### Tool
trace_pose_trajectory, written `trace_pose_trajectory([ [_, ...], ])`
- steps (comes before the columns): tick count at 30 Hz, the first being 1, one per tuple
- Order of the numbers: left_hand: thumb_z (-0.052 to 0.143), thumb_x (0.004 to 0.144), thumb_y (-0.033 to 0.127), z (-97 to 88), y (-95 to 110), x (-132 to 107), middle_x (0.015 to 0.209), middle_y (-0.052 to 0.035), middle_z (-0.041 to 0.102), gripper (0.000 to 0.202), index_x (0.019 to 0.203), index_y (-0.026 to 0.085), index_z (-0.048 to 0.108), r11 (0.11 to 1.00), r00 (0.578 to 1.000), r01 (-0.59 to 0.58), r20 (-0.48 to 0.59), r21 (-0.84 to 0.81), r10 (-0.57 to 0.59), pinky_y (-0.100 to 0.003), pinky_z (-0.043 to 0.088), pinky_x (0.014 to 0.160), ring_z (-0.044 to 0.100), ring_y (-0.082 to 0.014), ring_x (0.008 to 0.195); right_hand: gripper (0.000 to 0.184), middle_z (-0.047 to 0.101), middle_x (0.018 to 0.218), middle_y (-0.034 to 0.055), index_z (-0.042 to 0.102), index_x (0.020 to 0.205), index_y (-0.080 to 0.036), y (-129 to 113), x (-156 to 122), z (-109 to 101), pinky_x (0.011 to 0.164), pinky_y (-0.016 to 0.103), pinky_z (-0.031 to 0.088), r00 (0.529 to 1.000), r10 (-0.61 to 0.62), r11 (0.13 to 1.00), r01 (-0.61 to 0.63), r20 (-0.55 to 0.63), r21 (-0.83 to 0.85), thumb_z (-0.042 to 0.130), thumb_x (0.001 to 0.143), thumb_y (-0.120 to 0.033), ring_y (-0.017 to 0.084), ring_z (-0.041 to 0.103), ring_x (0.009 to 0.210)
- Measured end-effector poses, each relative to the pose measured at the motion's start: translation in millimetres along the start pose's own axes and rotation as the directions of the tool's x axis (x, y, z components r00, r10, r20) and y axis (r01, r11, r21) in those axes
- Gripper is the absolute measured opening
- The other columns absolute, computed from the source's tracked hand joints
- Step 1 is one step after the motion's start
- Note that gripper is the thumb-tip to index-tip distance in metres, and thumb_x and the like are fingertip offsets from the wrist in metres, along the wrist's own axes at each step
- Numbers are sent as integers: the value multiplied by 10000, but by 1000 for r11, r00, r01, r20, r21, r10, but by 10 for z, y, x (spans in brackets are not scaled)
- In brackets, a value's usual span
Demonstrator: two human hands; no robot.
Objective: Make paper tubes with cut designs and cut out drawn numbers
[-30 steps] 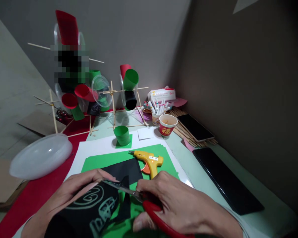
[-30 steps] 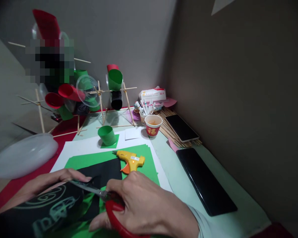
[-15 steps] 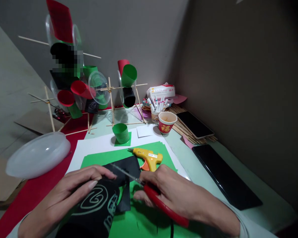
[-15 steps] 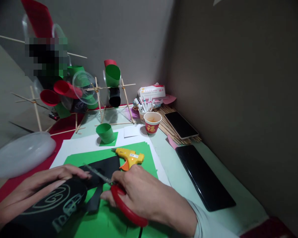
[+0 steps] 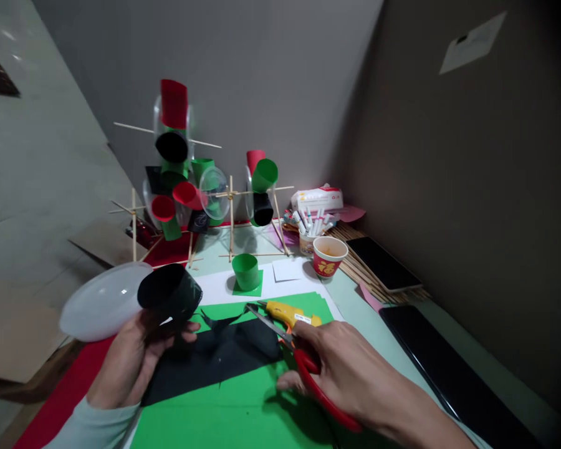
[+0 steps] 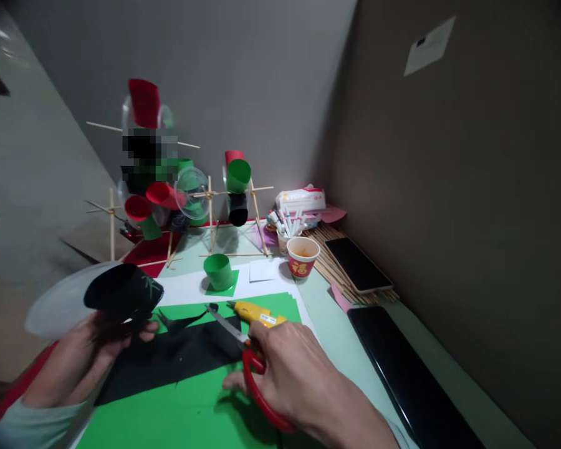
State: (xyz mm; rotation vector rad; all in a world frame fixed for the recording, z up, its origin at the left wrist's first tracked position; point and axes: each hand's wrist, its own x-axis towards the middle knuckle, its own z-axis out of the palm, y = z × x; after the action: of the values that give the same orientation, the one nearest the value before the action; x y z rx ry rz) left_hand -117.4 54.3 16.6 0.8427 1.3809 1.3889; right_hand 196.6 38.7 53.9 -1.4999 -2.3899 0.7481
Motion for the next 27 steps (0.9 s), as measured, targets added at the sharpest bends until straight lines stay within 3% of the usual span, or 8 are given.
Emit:
trace_pose_trajectory([
  [3,827,637,311,-70,14,65,809,-64,783,385,949,135,685,999,998,-30,-65,-32,27,-311,611,537,716,-209,605,470,496,628,-38,443,728,-235,6,-14,8,534,270,235,1000,-25,1000,25,0,13,669,853,-628,156,408,563],
  [7,746,777,327,-2,19,2,635,18,679,210,860,162,645,994,989,-88,-125,-61,80,-228,512,441,643,-139,530,386,571,687,-14,479,790,-234,15,9,13,557,278,286,1000,-8,1000,9,8,-26,647,883,-569,185,490,599],
  [10,694,875,384,112,11,-86,622,52,628,232,840,173,607,990,984,-117,-142,-75,105,-171,397,381,531,-72,446,222,659,857,57,557,879,-207,-18,22,21,617,301,366,996,-29,994,37,80,-105,653,895,-406,231,582,717],
  [12,711,857,444,170,-5,-123,628,55,630,300,820,178,579,989,983,-122,-146,-83,109,-147,298,335,449,-43,386,109,671,998,101,603,958,-185,-57,13,26,692,318,421,989,-67,986,86,130,-142,640,877,-248,252,612,831],
  [15,761,757,519,227,-39,-152,542,68,591,401,732,187,538,988,986,-119,-130,-97,106,-128,177,312,337,-16,308,181,646,1108,113,632,1018,-187,-102,-22,22,759,326,462,983,-106,983,126,152,-133,630,844,-138,253,604,929],
  [20,789,673,542,303,-57,-243,449,53,523,469,586,170,516,995,998,-34,-52,-91,30,-129,188,328,289,1,288,219,648,1111,94,636,1104,-214,-131,-56,7,817,365,474,970,-189,970,209,155,-125,589,901,-146,253,595,966],
  [27,744,696,699,394,-87,-395,454,48,517,581,596,181,501,998,997,62,54,-18,-61,-113,178,308,301,-18,322,103,678,1054,65,639,1027,-223,-112,-46,26,885,430,460,949,-289,938,307,128,-161,612,929,-213,267,584,982],
])
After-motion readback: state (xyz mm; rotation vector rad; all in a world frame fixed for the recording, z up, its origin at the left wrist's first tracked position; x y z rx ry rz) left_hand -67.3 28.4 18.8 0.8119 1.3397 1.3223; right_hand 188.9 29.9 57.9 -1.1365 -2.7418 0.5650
